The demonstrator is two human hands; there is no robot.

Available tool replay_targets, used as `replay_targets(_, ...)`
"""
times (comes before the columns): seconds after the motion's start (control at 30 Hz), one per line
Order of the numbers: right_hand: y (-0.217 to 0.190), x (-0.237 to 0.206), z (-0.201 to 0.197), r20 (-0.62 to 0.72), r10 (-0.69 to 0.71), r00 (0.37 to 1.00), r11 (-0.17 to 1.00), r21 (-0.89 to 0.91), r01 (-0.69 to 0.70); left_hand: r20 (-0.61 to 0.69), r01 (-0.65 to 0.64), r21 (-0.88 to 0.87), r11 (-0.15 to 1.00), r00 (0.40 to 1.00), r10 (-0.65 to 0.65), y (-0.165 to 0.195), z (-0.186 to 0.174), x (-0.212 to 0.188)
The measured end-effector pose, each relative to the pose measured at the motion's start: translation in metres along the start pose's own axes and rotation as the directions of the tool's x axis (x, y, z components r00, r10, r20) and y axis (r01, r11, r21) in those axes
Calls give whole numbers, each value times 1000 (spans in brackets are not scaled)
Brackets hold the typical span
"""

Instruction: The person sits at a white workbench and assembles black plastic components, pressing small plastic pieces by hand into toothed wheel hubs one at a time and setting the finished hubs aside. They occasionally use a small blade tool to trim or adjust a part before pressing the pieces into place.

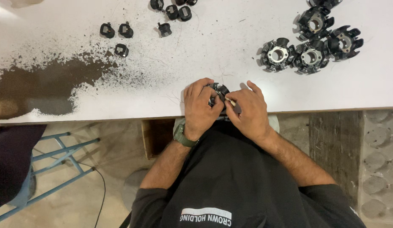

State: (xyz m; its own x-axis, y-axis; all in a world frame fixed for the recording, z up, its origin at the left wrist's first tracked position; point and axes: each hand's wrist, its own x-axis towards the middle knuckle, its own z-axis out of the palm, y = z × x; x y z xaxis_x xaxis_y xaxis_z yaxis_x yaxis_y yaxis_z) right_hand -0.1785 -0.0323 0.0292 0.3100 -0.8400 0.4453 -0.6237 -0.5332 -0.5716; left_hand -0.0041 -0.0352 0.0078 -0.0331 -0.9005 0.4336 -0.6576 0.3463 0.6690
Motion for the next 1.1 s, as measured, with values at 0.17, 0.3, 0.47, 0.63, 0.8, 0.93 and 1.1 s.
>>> replay_targets(0.17, -2, 0, 1, 4, -7, 1000, 999, -42, 7, -11, 45, -76, 996, 999, -46, 0, -6, -2)
replay_targets(0.3, -2, 1, 1, -11, -36, 999, 998, -59, 35, -6, 4, -81, 997, 1000, -5, -2, -13, 0)
replay_targets(0.47, -2, 3, 1, -2, -43, 999, 996, -74, 43, 66, -110, 21, 994, 992, 108, -4, -19, 6)
replay_targets(0.63, -2, 4, 1, 23, -4, 1000, 999, -36, 5, 172, -87, -27, 996, 981, 91, -2, -22, 9)
replay_targets(0.8, -2, 2, 2, 0, 0, 1000, 1000, 1, 0, 118, -1, -64, 998, 993, 9, 3, -18, 5)
replay_targets(0.93, -1, -3, -1, -10, 34, 999, 997, 71, -33, 83, 1, -27, 1000, 997, 1, 1, -11, 4)
replay_targets(1.1, 0, -6, -1, -64, 40, 997, 992, 119, -32, 55, 0, -18, 1000, 998, 1, 1, -7, 1)
